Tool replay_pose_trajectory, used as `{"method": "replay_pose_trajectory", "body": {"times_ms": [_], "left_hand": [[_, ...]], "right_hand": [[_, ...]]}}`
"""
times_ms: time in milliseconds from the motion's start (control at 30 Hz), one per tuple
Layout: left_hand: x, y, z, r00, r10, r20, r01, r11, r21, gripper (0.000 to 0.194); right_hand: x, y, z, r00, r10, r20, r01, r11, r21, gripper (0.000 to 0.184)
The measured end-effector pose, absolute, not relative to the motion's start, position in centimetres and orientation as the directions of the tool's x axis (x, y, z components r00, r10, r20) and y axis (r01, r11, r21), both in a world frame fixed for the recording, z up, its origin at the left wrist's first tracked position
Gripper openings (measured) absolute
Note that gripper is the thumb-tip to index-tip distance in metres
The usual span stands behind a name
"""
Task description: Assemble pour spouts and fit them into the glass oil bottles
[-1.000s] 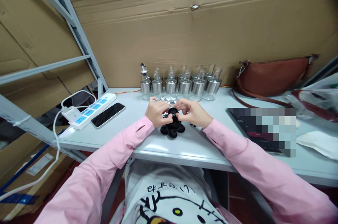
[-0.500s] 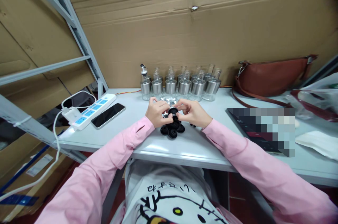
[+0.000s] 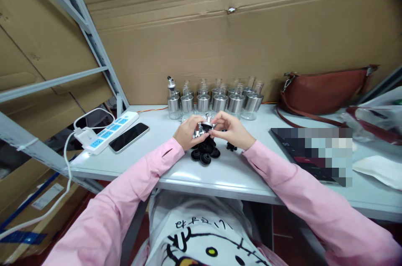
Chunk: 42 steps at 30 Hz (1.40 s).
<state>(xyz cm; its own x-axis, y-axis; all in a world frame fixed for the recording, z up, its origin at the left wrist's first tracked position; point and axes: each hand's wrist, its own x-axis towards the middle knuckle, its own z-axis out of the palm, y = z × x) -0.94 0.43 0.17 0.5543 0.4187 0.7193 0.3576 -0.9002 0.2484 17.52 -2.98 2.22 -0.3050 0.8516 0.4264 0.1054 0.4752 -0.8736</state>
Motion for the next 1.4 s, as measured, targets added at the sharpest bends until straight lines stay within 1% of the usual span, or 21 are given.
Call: {"method": "replay_pose_trajectory", "body": {"times_ms": [233,400,500,633,700,833,967,1033,1133,1200,1267,1333,1400], "left_hand": [[-0.9,0.3,0.1,0.555,0.388,0.736,0.304,-0.918,0.255,0.031],[-1.0,0.4,-0.1,0.579,0.409,0.705,0.319,-0.910,0.266,0.036],[-1.0,0.3,0.0,0.590,0.404,0.699,0.316,-0.912,0.261,0.040],[-0.9,0.2,0.2,0.593,0.376,0.712,0.295,-0.924,0.243,0.036],[-0.9,0.2,0.2,0.593,0.353,0.724,0.288,-0.932,0.218,0.035],[-0.8,0.3,0.1,0.597,0.258,0.759,0.262,-0.958,0.119,0.035],[-0.8,0.3,0.1,0.599,0.212,0.773,0.273,-0.961,0.052,0.030],[-0.7,0.3,0.2,0.595,0.192,0.780,0.271,-0.962,0.030,0.027],[-0.8,0.3,0.2,0.585,0.193,0.788,0.278,-0.960,0.029,0.025],[-0.8,0.3,0.3,0.585,0.212,0.783,0.297,-0.954,0.036,0.025],[-0.9,0.2,0.3,0.594,0.232,0.770,0.320,-0.947,0.039,0.026],[-1.0,0.2,0.4,0.614,0.242,0.752,0.338,-0.941,0.027,0.026],[-1.0,0.2,0.4,0.631,0.234,0.740,0.349,-0.937,-0.001,0.026]], "right_hand": [[17.8,-2.7,2.5,-0.292,0.856,0.426,0.084,0.467,-0.880,0.033],[18.0,-2.7,2.5,-0.285,0.857,0.429,0.168,0.485,-0.858,0.028],[18.0,-2.7,2.5,-0.271,0.856,0.440,0.190,0.496,-0.847,0.028],[18.1,-2.6,2.6,-0.267,0.853,0.448,0.196,0.503,-0.842,0.027],[18.1,-2.6,2.6,-0.273,0.849,0.452,0.215,0.512,-0.832,0.026],[18.0,-2.7,2.5,-0.296,0.832,0.469,0.279,0.545,-0.791,0.022],[18.0,-2.7,2.3,-0.325,0.827,0.459,0.293,0.550,-0.782,0.020],[18.0,-2.7,2.3,-0.343,0.829,0.441,0.287,0.539,-0.792,0.022],[18.2,-2.6,2.6,-0.364,0.832,0.419,0.263,0.523,-0.811,0.028],[18.6,-2.3,2.8,-0.312,0.838,0.447,0.275,0.530,-0.802,0.029],[19.3,-1.9,3.1,-0.179,0.845,0.504,0.340,0.534,-0.774,0.025],[20.3,-1.3,3.2,-0.030,0.838,0.544,0.455,0.496,-0.739,0.020],[21.4,-0.6,3.1,0.043,0.847,0.529,0.600,0.401,-0.692,0.014]]}}
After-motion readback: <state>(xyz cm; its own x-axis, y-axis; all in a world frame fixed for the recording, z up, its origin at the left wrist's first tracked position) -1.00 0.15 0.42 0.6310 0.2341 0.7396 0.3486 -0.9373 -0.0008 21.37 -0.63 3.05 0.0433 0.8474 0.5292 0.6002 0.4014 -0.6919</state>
